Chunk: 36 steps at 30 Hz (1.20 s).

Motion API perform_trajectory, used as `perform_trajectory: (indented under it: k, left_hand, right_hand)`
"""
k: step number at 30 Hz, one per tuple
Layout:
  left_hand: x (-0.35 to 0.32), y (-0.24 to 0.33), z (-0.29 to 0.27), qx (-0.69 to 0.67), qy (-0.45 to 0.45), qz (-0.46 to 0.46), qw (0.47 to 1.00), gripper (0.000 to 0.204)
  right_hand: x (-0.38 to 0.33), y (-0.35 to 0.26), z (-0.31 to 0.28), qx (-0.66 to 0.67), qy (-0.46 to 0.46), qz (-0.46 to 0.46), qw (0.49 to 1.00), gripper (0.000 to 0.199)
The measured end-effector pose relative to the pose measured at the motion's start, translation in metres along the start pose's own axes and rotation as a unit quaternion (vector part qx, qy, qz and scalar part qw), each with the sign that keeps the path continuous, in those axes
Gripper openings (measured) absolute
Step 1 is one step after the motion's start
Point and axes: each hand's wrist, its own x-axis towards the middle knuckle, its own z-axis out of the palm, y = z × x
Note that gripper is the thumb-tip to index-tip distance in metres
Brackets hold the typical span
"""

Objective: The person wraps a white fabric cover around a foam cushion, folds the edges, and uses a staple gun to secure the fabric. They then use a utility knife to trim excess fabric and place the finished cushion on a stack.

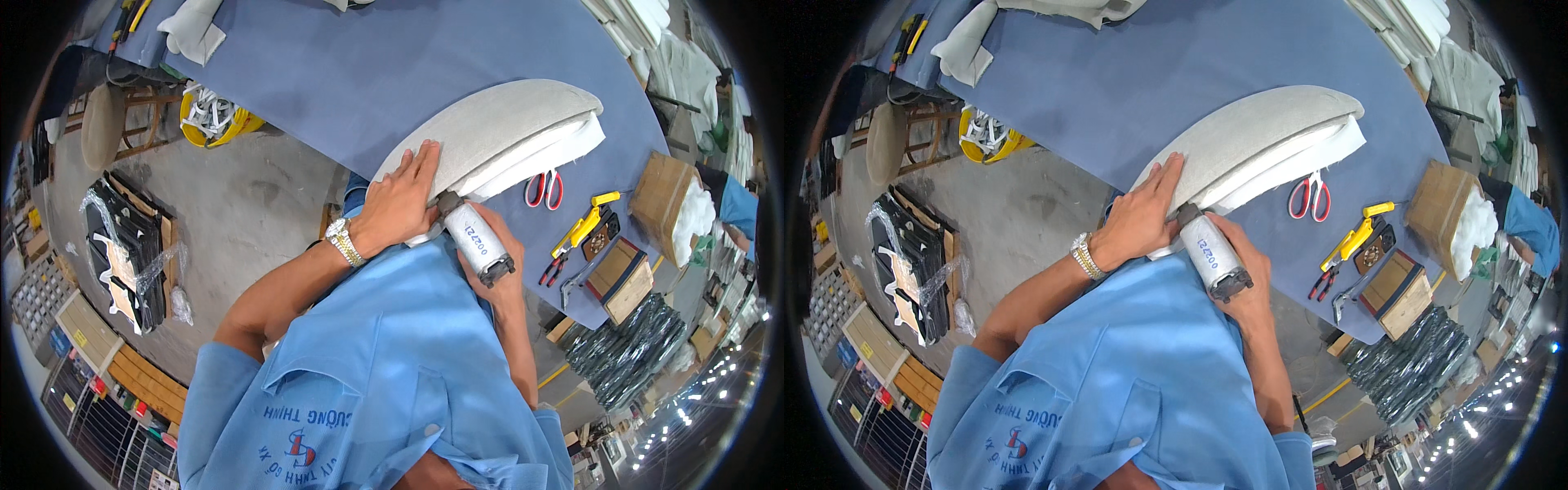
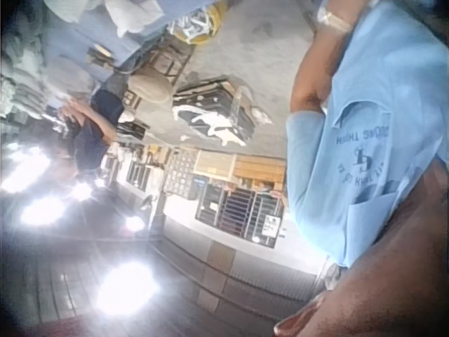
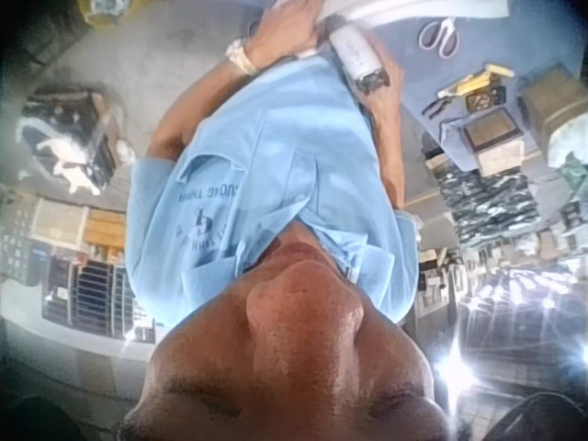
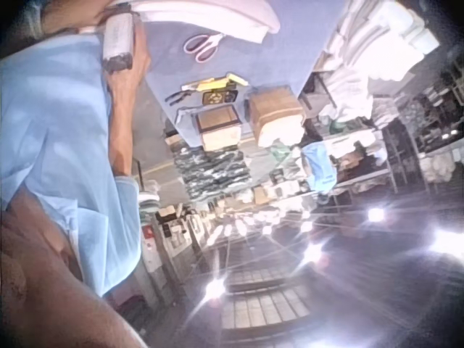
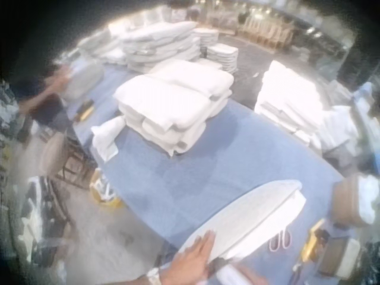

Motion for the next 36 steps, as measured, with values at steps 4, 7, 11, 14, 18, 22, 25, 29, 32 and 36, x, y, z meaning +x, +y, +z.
perform_trajectory:
  k: [4, 7, 11, 14, 18, 22, 25, 29, 32, 36]
  left_hand:
    - [0.005, -0.002, -0.016, -0.027, -0.035, 0.01, 0.999, 0.104]
    - [0.014, -0.033, -0.039, -0.197, -0.116, 0.084, 0.97, 0.111]
    - [0.009, -0.058, -0.01, -0.194, -0.084, 0.077, 0.974, 0.114]
    - [-0.002, -0.044, 0.0, -0.156, -0.026, 0.05, 0.986, 0.108]
    - [-0.01, -0.014, -0.016, -0.053, -0.062, -0.048, 0.996, 0.098]
    - [-0.013, -0.007, -0.014, -0.001, -0.054, -0.051, 0.997, 0.095]
    - [-0.014, -0.007, -0.01, 0.007, -0.041, -0.046, 0.998, 0.095]
    - [-0.016, -0.004, -0.009, 0.016, -0.04, -0.049, 0.998, 0.096]
    - [-0.014, -0.004, -0.006, 0.023, -0.025, -0.049, 0.998, 0.097]
    - [-0.012, -0.009, -0.007, 0.012, -0.018, -0.043, 0.999, 0.098]
  right_hand:
    - [0.009, 0.0, 0.003, 0.019, 0.002, -0.037, 0.999, 0.056]
    - [0.012, -0.007, 0.008, 0.011, 0.009, -0.065, 0.998, 0.056]
    - [0.017, -0.001, 0.008, 0.018, 0.012, -0.118, 0.993, 0.058]
    - [0.017, 0.005, 0.006, 0.029, 0.015, -0.118, 0.992, 0.06]
    - [0.011, 0.012, 0.003, 0.014, 0.009, -0.097, 0.995, 0.059]
    - [0.001, 0.016, 0.004, -0.018, 0.014, -0.101, 0.995, 0.057]
    - [-0.003, 0.017, 0.003, -0.023, 0.006, -0.092, 0.995, 0.057]
    - [-0.003, 0.01, 0.002, -0.036, -0.008, -0.075, 0.997, 0.057]
    - [0.001, 0.008, 0.005, -0.017, -0.011, -0.058, 0.998, 0.057]
    - [0.003, 0.003, 0.006, -0.034, -0.007, -0.064, 0.997, 0.061]
